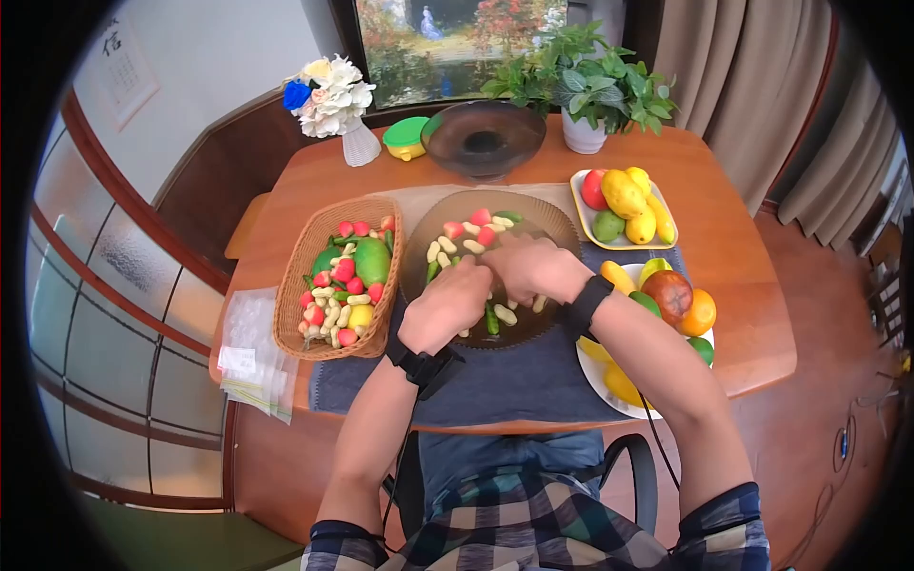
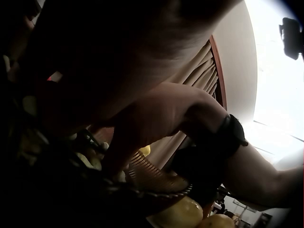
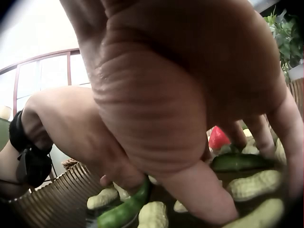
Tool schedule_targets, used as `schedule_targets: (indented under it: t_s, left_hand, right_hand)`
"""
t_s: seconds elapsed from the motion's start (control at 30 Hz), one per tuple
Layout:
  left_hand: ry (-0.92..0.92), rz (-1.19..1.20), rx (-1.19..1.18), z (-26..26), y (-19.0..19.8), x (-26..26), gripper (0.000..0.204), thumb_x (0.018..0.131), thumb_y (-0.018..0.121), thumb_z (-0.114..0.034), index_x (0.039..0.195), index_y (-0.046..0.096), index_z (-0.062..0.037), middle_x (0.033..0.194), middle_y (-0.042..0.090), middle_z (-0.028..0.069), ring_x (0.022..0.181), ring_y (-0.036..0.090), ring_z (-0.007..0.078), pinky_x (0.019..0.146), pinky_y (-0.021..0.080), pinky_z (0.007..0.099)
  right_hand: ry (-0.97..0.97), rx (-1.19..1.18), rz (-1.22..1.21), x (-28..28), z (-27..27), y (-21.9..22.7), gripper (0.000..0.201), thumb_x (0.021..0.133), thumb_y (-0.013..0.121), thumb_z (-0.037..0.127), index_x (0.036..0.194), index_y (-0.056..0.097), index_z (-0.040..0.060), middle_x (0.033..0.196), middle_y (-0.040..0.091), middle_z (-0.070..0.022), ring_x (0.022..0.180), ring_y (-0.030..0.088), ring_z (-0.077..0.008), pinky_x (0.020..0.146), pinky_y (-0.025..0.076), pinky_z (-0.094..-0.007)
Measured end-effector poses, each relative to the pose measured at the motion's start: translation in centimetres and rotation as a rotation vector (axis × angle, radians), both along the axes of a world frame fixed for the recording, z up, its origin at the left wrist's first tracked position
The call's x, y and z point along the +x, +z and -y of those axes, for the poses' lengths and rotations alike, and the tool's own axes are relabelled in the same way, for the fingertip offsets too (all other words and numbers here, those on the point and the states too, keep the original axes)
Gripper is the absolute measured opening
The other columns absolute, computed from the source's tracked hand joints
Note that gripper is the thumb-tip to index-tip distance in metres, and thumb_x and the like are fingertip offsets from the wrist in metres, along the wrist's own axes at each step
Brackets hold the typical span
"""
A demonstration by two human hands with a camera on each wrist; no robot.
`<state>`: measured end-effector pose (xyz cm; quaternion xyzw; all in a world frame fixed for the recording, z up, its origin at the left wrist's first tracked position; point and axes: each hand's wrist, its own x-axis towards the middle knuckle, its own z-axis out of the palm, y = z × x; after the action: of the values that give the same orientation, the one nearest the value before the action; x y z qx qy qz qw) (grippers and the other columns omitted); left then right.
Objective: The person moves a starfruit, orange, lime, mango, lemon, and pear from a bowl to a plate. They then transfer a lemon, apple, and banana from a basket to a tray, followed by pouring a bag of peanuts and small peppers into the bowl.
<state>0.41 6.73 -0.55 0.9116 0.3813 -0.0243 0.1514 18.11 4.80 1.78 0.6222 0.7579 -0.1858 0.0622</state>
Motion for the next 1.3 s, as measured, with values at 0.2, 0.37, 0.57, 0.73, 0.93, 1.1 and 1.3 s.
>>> schedule_targets:
  t_s: [0.2, 0.37, 0.57, 0.73, 0.93, 1.1, 1.3]
  left_hand:
    - [0.000, 0.198, 0.071, -1.0, -0.8, -0.7, 0.022, 0.089, 0.073, -0.003, 0.110, 0.078, -0.0005, 0.118, 0.068, 0.0240, 0.115, 0.068, 0.0414, 0.101, 0.056, 0.0496]
    - [0.006, 0.268, 0.091, -0.5, 0.8, -0.9, 0.018, 0.089, 0.075, -0.004, 0.106, 0.078, 0.0015, 0.116, 0.068, 0.0255, 0.112, 0.069, 0.0444, 0.098, 0.057, 0.0506]
    - [0.011, 0.379, 0.120, -0.4, 1.2, -1.1, 0.018, 0.087, 0.072, 0.003, 0.104, 0.078, 0.0042, 0.114, 0.068, 0.0276, 0.110, 0.070, 0.0460, 0.095, 0.057, 0.0504]
    - [0.001, 0.454, 0.113, 0.0, 1.3, -1.4, 0.018, 0.086, 0.067, 0.007, 0.102, 0.074, 0.0099, 0.112, 0.070, 0.0306, 0.105, 0.071, 0.0482, 0.090, 0.059, 0.0503]
    - [0.028, 0.513, 0.103, 0.4, 2.5, -1.7, 0.018, 0.085, 0.065, 0.008, 0.102, 0.073, 0.0109, 0.111, 0.070, 0.0311, 0.103, 0.071, 0.0482, 0.088, 0.058, 0.0514]
    - [0.037, 0.517, 0.149, 0.5, 3.4, -3.0, 0.018, 0.086, 0.064, 0.006, 0.100, 0.075, 0.0083, 0.108, 0.070, 0.0275, 0.104, 0.070, 0.0470, 0.091, 0.056, 0.0523]
    - [0.147, 0.549, 0.363, 0.8, 5.9, -9.7, 0.019, 0.086, 0.067, 0.003, 0.102, 0.078, 0.0038, 0.105, 0.070, 0.0244, 0.104, 0.069, 0.0454, 0.093, 0.054, 0.0516]
  right_hand:
    - [-0.070, 0.031, -0.065, -0.9, 0.8, 2.3, 0.029, 0.084, 0.071, 0.000, 0.113, 0.075, -0.0051, 0.115, 0.074, -0.0253, 0.093, 0.080, -0.0403, 0.074, 0.065, -0.0467]
    - [-0.161, -0.074, -0.161, -0.3, 0.6, 3.2, 0.026, 0.087, 0.067, -0.001, 0.110, 0.075, -0.0081, 0.109, 0.076, -0.0292, 0.094, 0.080, -0.0423, 0.076, 0.066, -0.0485]
    - [-0.215, -0.143, -0.219, 0.5, -0.3, 3.4, 0.031, 0.087, 0.057, -0.014, 0.116, 0.068, -0.0133, 0.106, 0.075, -0.0274, 0.073, 0.080, -0.0367, 0.052, 0.064, -0.0415]
    - [-0.212, -0.162, -0.250, 0.5, -0.2, 4.1, 0.025, 0.086, 0.058, -0.013, 0.110, 0.068, -0.0107, 0.111, 0.073, -0.0265, 0.077, 0.080, -0.0360, 0.055, 0.065, -0.0411]
    - [-0.231, -0.125, -0.289, 0.0, 0.3, 6.4, 0.035, 0.084, 0.060, -0.009, 0.116, 0.072, -0.0101, 0.102, 0.076, -0.0238, 0.073, 0.080, -0.0297, 0.061, 0.063, -0.0374]
    - [-0.212, -0.012, -0.304, -0.9, -0.4, 6.4, 0.037, 0.080, 0.062, -0.010, 0.114, 0.076, -0.0086, 0.093, 0.077, -0.0212, 0.071, 0.080, -0.0279, 0.063, 0.063, -0.0389]
    - [-0.003, 0.171, -0.435, -4.7, -3.5, 8.1, 0.040, 0.079, 0.062, -0.011, 0.115, 0.079, -0.0071, 0.095, 0.078, -0.0243, 0.071, 0.080, -0.0285, 0.063, 0.064, -0.0412]
